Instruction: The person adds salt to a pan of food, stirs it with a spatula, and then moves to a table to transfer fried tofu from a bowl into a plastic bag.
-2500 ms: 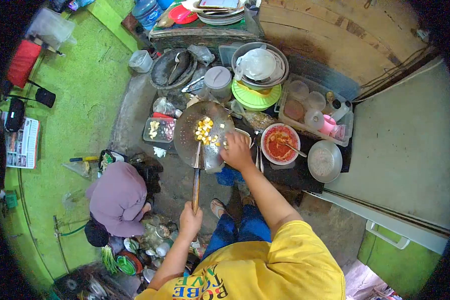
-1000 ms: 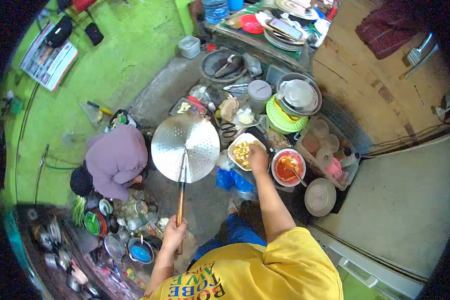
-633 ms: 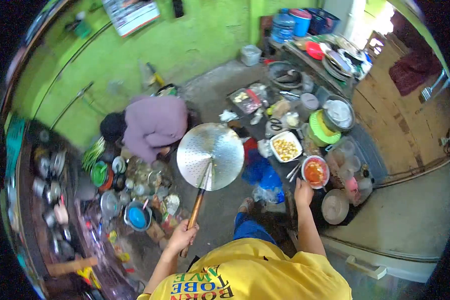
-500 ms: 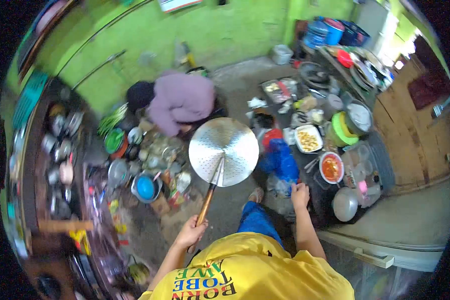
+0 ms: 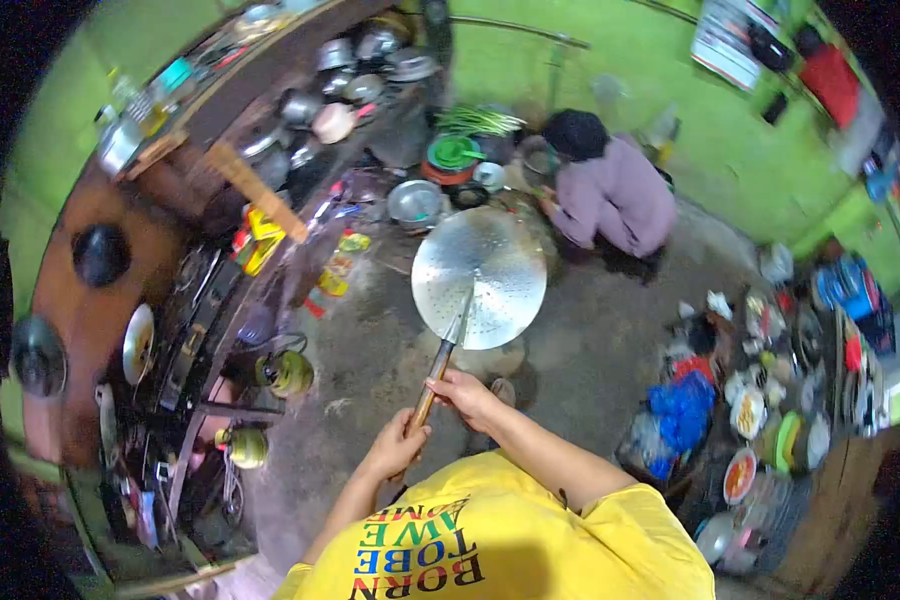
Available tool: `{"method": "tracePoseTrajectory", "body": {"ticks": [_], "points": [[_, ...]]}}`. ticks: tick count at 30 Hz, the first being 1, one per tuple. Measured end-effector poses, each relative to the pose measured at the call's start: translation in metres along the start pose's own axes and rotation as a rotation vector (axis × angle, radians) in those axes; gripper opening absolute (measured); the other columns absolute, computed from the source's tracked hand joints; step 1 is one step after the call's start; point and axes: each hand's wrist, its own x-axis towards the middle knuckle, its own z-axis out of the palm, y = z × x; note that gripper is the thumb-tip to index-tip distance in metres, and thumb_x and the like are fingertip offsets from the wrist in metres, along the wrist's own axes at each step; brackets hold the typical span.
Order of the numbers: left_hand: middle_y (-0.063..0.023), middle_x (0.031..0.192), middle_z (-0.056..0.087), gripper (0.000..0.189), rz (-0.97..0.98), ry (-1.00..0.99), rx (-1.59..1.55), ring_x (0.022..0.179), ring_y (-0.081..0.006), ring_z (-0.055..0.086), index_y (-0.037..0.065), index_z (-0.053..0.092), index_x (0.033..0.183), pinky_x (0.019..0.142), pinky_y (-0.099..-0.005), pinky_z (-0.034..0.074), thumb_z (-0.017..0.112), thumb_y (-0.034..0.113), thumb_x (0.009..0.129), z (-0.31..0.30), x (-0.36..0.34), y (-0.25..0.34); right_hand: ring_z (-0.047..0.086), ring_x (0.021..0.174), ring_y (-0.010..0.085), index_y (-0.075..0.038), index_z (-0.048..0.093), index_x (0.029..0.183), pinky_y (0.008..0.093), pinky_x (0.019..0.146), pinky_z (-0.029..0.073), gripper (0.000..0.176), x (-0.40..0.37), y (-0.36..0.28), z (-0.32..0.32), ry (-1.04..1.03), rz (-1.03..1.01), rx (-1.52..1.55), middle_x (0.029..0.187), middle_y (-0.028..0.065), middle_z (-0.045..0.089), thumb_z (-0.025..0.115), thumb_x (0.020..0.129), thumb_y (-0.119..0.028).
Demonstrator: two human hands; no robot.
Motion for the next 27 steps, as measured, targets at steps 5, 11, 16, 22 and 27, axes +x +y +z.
{"method": "tracePoseTrajectory", "body": {"ticks": [5,11,16,22,27], "points": [[-0.0081,0.073,0.054,0.035,-0.107,0.189,0.170,0.066,-0.0185,0.054,0.002,0.053,0.104,0.062,-0.0340,0.044,0.052,0.036,0.095,-0.044,0.002,-0.043,0.049,0.068,0.0061,-0.008,0.060,0.090,0.0201,0.066,0.043,0.018,0.076,-0.027,0.033,-0.037,0.046,-0.231,0.078,-0.0046,0.056,0.061,0.092,-0.025],[-0.0196,0.074,0.056,0.037,-0.228,0.484,-0.031,0.069,-0.0304,0.056,0.000,0.055,0.094,0.066,-0.0403,0.044,0.050,0.037,0.094,-0.079,0.040,-0.066,0.055,0.069,0.0066,-0.006,0.061,0.096,0.0210,0.062,0.045,0.012,0.164,-0.068,0.066,-0.118,0.207,-0.300,0.085,0.0011,0.063,0.061,0.089,-0.015],[-0.0112,0.068,0.051,0.034,-0.048,0.760,0.341,0.065,-0.0212,0.051,0.000,0.056,0.089,0.063,-0.0367,0.042,0.050,0.033,0.094,-0.142,0.064,-0.068,0.056,0.070,0.0096,-0.005,0.059,0.102,0.0226,0.063,0.045,0.017,0.242,-0.166,0.049,-0.147,0.050,-0.335,0.085,0.0018,0.061,0.060,0.090,-0.018],[0.0009,0.062,0.043,0.036,-0.203,0.919,-0.324,0.055,-0.0122,0.043,0.006,0.053,0.080,0.051,-0.0299,0.038,0.047,0.038,0.096,-0.265,0.125,-0.069,0.063,0.072,0.0206,-0.003,0.061,0.094,0.0299,0.067,0.050,0.022,0.360,-0.154,-0.081,0.213,-0.143,-0.819,0.084,0.0106,0.066,0.060,0.088,-0.024],[0.0045,0.058,0.038,0.033,-0.169,0.910,-0.670,0.042,-0.0077,0.032,0.014,0.049,0.080,0.037,-0.0245,0.026,0.048,0.043,0.095,-0.424,0.225,-0.065,0.061,0.096,0.0396,-0.004,0.065,0.103,0.0465,0.083,0.048,0.032,0.341,-0.112,-0.170,0.467,-0.003,-1.534,0.103,0.0223,0.064,0.052,0.084,-0.027]]}}
